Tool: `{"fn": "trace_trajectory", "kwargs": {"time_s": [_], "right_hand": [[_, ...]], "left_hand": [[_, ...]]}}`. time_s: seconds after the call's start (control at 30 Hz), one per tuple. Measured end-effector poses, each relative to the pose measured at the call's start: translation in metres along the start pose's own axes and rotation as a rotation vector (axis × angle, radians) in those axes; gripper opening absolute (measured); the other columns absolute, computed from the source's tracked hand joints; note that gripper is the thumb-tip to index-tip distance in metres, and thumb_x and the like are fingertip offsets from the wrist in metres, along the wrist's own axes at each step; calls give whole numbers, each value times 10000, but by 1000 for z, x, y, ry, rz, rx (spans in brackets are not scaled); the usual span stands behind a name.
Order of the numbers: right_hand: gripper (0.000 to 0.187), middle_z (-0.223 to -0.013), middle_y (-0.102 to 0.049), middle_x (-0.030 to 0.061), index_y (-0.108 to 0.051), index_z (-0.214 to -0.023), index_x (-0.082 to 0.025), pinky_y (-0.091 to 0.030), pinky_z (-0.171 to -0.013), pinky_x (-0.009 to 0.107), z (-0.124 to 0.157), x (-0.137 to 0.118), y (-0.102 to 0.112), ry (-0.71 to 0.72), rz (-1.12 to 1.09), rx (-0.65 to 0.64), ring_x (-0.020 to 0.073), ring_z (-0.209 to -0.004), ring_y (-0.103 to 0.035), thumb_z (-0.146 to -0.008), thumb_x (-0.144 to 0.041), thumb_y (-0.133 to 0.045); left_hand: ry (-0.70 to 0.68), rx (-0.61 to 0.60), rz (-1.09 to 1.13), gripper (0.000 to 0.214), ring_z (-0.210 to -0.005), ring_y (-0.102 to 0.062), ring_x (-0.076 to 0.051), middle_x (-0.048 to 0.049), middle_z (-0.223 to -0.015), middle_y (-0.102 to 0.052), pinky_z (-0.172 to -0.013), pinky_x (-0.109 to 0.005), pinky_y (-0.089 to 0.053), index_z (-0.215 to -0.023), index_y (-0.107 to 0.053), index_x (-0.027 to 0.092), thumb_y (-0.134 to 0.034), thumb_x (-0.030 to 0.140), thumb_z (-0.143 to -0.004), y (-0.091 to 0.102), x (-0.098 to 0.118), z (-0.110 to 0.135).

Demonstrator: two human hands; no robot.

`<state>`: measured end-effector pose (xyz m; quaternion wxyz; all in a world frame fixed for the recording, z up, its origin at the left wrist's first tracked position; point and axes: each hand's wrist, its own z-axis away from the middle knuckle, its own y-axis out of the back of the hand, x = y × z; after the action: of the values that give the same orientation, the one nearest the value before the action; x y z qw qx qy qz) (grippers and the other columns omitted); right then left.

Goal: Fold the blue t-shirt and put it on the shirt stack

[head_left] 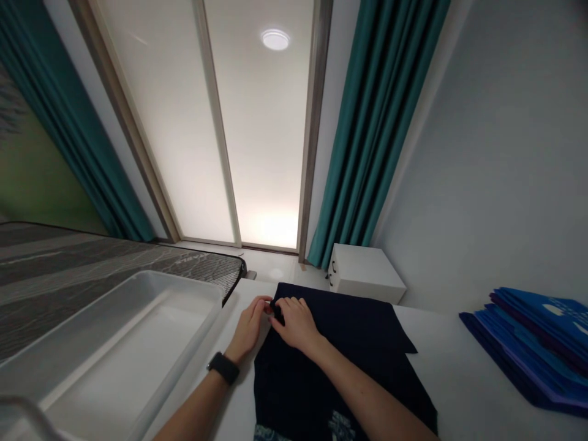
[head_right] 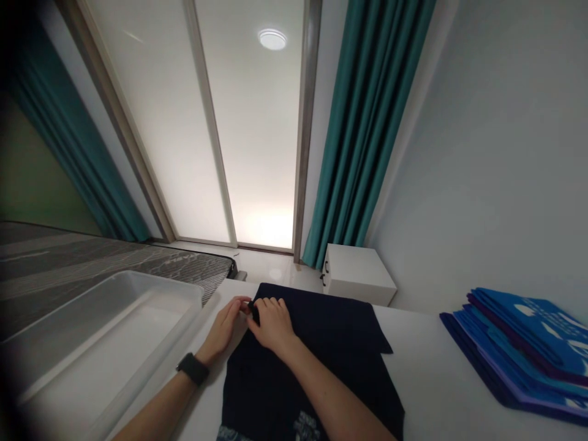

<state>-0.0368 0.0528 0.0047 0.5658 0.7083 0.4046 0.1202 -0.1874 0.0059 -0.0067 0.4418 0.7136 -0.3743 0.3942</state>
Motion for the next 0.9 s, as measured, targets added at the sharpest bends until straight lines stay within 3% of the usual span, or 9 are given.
{"fn": "trace_trajectory", "kwargs": {"time_s": [0.17, 0.53, 0.9], "right_hand": [[124, -933, -652, 33, -583, -917, -213, -332, -781, 325, -2, 3, -17, -88, -24, 40, 207, -905, -545, -942, -277, -480], [260, -856, -636, 14, -585, -811, -206, -330, -726, 302, 2, 13, -20, -13, -103, 50, 169, -829, -528, -974, -165, -387], [124, -908, -621, 35, -554, -887, -205, -331, -794, 349, 7, 2, -13, 17, 51, 125, 205, -878, -513, -885, -106, -479]], "left_hand": [[6, -50, 24, 338, -884, -648, -217, -64, -925, -705, -850, -346, -474, -1045, -635, 177, -428, 408, -911, -1, -2, 0], [3, -36, -122, 172, -767, -635, -192, -24, -825, -687, -750, -327, -480, -905, -599, 198, -591, 331, -797, -5, 0, -3], [16, -35, -134, 158, -713, -612, -176, -26, -783, -667, -692, -303, -476, -845, -613, 182, -532, 314, -813, -5, 1, -2]]}}
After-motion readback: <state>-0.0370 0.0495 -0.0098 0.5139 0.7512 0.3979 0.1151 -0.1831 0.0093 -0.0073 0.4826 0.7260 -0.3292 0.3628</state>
